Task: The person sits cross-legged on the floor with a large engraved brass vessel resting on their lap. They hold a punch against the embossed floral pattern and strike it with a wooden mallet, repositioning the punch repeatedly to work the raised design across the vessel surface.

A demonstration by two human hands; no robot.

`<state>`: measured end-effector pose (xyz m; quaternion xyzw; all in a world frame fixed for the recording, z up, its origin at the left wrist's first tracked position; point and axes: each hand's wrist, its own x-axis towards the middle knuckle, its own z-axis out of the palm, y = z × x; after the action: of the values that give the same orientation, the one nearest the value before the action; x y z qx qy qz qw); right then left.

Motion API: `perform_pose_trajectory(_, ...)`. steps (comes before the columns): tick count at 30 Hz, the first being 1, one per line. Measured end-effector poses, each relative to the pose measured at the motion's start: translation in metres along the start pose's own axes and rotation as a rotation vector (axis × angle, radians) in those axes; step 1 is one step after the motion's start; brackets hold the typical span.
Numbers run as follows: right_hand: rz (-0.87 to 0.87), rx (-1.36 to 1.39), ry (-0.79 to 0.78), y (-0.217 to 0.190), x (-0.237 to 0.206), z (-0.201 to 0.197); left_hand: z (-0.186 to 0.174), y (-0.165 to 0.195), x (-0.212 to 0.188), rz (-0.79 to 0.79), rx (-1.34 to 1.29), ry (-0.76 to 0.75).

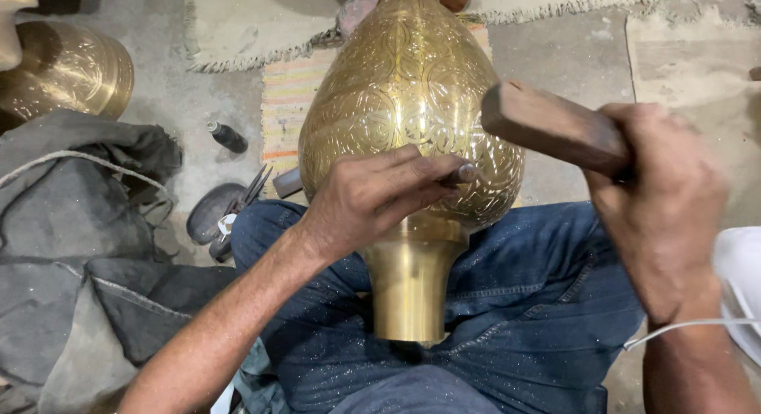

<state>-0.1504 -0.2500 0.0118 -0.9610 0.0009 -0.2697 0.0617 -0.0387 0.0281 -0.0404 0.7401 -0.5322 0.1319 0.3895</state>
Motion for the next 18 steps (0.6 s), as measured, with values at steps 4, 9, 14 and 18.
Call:
perform_pose_trajectory(4, -0.063, 0.02, -0.008, 0.016, -0.006, -0.004, -0.006, 0.004, 0.0, -0.002, 0.054, -0.041)
perform_pose_trajectory(9, -0.236, 0.009, 0.044, 0.025, -0.007, 0.001, -0.005, 0.004, -0.003, -0.007, 0.047, -0.047)
perform_pose_trajectory(14, -0.162, 0.023, -0.001, 0.013, 0.001, -0.005, 0.005, -0.006, -0.003, 0.047, 0.063, -0.017)
perform_pose_trajectory(18, -0.115, -0.063, 0.049, -0.006, 0.01, -0.021, 0.006, -0.006, -0.007, 0.006, 0.086, -0.043)
